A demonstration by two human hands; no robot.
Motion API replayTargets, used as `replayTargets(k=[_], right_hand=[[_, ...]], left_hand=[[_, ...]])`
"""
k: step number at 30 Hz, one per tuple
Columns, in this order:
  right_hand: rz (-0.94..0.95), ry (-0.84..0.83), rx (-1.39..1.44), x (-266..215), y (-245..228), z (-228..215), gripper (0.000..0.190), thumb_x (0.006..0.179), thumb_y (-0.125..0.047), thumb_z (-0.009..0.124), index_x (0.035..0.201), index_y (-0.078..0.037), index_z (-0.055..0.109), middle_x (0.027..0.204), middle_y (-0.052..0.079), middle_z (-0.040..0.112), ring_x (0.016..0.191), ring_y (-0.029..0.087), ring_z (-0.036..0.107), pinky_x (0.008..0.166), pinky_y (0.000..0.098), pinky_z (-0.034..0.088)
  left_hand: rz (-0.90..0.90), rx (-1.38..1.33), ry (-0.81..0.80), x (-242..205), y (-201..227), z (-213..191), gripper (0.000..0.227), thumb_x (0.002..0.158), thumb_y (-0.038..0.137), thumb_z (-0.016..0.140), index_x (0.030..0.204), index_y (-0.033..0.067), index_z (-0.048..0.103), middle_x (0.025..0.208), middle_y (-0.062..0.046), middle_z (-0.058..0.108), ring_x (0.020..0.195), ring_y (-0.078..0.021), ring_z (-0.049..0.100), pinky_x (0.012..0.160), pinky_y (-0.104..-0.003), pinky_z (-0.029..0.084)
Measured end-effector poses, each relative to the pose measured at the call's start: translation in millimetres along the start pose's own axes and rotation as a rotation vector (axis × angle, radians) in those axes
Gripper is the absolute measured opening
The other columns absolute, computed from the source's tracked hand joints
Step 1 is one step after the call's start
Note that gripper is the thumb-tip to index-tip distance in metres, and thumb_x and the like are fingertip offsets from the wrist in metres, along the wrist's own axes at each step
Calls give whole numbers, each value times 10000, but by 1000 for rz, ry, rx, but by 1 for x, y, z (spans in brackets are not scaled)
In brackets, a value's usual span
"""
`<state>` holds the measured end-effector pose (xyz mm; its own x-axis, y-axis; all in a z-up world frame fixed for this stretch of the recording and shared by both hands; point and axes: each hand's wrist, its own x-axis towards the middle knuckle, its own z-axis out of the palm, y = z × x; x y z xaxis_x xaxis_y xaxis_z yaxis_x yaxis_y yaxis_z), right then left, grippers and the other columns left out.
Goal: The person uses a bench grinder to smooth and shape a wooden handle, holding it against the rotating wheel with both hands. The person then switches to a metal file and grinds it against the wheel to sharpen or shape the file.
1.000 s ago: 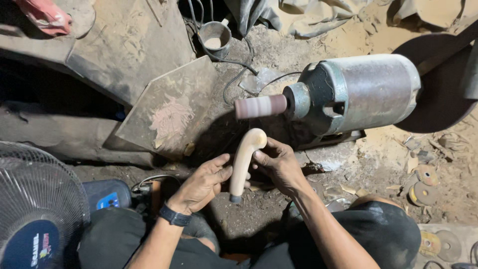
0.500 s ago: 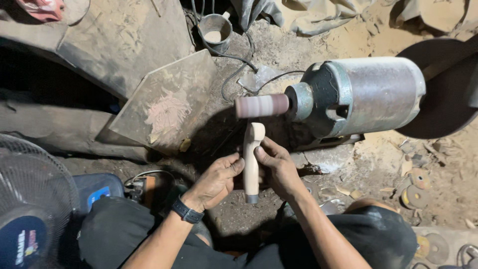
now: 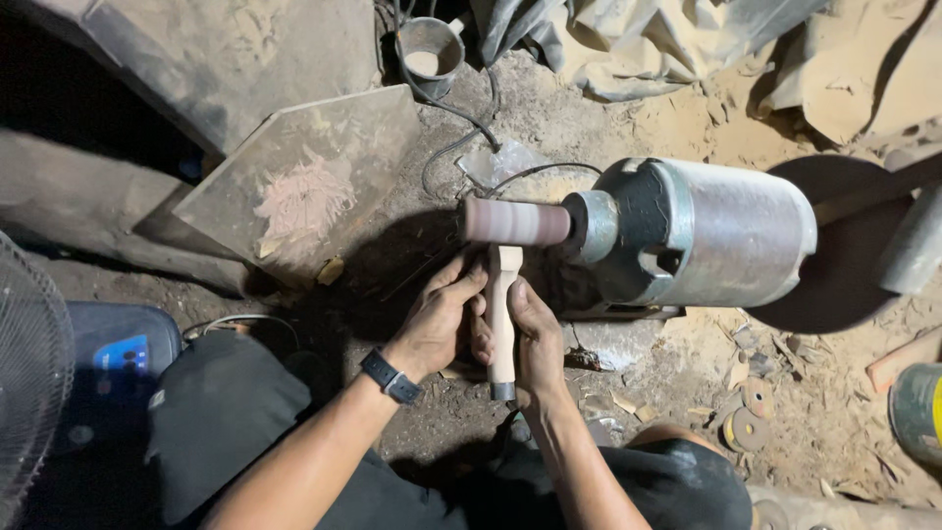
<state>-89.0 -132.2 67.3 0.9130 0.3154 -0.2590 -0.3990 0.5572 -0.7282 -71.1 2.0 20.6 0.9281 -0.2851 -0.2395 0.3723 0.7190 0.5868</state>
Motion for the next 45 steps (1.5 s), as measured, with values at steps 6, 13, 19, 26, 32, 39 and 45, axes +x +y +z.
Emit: replayTargets(k=[6,13,19,26,32,39,45], right_hand=[[65,166,-41,13,-6,3,388,1053,-368,442,1077,-4,575,831,75,617,578,139,539,468,274,453],[92,55,8,27,-17,8,442,1121,-321,388,1003,59,580,707,75,543,564,144,518,489,259,455],[57,111,-28,36,-19,12,440,1113,-287,355,991,75,572,723,76,540,596,142,518,503,260,444],[5,69,-126,31,-11,4,466,1127,-335,361,1003,57,579,666,70,540,511,141,486,471,258,427],[-61,27,-123,19,4,-2,434,1114,-367,398,1035,25,568,680,78,553,525,140,505,475,268,441],[-101,-16,-118,8,12,-7,417,1109,-376,430,1055,23,537,746,99,570,565,151,539,490,274,465],[-124,71,-131,-11,9,0,429,1062,-364,471,1164,48,530,840,119,610,594,173,576,495,292,497]], left_hand=[[-117,-54,200,13,-1,8,238,997,320,596,855,147,515,628,22,483,352,-151,503,300,-347,429],[-63,-56,295,32,-5,7,317,965,229,615,699,99,501,536,-14,483,348,-143,500,296,-335,402],[-76,-36,308,44,-4,4,305,935,187,545,649,95,491,466,-47,487,331,-143,495,286,-328,406],[-81,-15,264,36,-2,4,362,973,264,588,666,106,479,463,-37,475,326,-154,488,287,-342,408],[-123,-59,292,21,-1,8,297,977,291,624,771,128,484,561,4,462,320,-155,479,265,-355,395],[61,-71,25,9,-3,2,94,1058,163,577,1002,90,596,663,36,475,383,-78,471,347,-244,415],[54,-6,-91,-10,10,12,185,1018,146,578,1186,89,631,701,40,544,413,-78,536,364,-242,471]])
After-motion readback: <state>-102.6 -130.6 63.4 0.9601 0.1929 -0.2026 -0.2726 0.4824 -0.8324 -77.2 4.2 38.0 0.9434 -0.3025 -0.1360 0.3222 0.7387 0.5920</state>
